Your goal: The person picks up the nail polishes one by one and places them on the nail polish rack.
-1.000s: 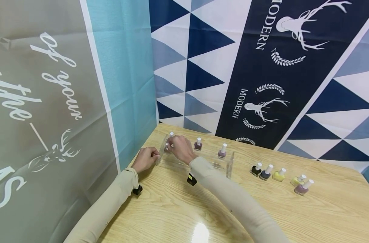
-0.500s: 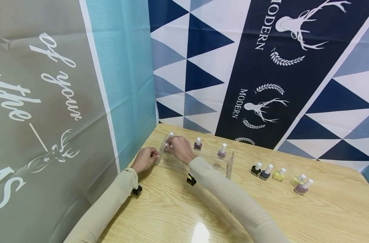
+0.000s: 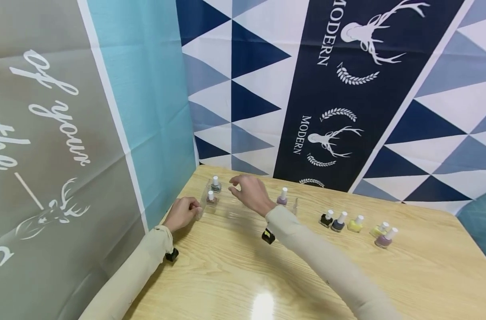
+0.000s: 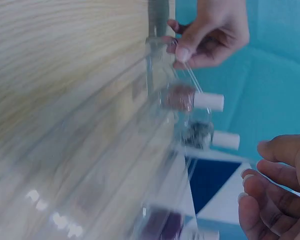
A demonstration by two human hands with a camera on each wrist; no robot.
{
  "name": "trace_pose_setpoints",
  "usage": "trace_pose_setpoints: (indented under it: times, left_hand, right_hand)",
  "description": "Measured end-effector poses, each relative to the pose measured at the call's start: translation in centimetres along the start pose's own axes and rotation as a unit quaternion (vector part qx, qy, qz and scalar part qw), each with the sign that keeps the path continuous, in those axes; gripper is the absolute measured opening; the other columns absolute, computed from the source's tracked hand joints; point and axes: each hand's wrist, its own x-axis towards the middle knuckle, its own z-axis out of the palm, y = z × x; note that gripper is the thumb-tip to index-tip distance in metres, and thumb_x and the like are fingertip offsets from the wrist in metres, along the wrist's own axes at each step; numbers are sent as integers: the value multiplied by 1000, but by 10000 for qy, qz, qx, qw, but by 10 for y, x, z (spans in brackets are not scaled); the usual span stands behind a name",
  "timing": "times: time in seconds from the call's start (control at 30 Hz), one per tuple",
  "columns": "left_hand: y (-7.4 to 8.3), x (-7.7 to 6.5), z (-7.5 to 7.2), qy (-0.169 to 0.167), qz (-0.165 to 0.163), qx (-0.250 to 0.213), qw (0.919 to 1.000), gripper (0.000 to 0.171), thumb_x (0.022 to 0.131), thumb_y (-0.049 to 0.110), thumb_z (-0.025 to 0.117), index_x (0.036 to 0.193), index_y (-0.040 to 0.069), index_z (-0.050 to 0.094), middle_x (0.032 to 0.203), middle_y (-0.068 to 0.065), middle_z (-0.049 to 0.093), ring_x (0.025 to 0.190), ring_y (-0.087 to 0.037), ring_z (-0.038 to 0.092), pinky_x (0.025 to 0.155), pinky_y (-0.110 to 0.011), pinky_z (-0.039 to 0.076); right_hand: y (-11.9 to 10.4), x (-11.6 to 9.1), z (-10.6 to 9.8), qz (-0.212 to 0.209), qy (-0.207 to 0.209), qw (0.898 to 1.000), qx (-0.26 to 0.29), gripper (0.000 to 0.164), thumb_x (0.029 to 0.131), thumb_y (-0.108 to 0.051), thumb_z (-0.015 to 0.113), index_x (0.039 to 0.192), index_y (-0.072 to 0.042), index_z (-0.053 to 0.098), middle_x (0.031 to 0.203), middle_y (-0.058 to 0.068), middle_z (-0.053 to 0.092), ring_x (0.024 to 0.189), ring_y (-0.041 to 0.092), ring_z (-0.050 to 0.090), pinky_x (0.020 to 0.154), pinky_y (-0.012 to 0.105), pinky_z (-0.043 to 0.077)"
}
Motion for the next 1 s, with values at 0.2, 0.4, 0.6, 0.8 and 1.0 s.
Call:
trace_pose_setpoints:
  times: [0.2,0.4,0.6,0.8,1.0]
  left_hand:
    - [-1,-5,-1,-47,-58,47,10000,7,97,9,73,91,6,74,76,1,64,68,-15,55,65,-33,47]
    - [3,-7,0,-71,-46,-2,10000,6,97,8,72,92,5,74,79,-1,66,70,-15,57,66,-34,48]
    - [7,-10,-1,-55,-69,23,10000,6,98,6,71,93,4,74,81,-2,68,69,-16,57,64,-35,48]
    - [7,-11,-2,-104,-105,67,9999,8,99,8,70,93,5,73,78,0,66,68,-16,56,63,-33,47]
    - [10,-10,-2,-151,-37,66,9999,7,99,7,70,93,4,73,78,-1,66,68,-16,56,62,-34,47]
  right_hand:
    - [18,-24,-22,97,160,9998,63,17,97,-20,74,108,-9,80,104,4,76,85,18,73,70,35,58]
    - [36,-52,-45,278,336,9990,-70,16,95,-19,76,107,-10,80,101,2,76,78,17,71,63,36,56]
    - [55,-76,-68,345,502,9981,-94,16,95,-19,76,107,-7,80,98,5,76,62,6,61,60,31,52]
    - [77,-102,-88,604,570,9964,-156,18,95,-19,76,107,-6,79,96,4,76,65,8,61,60,33,51]
    - [104,-132,-107,824,743,9933,-310,19,95,-18,76,107,-4,78,95,5,76,64,10,59,58,33,49]
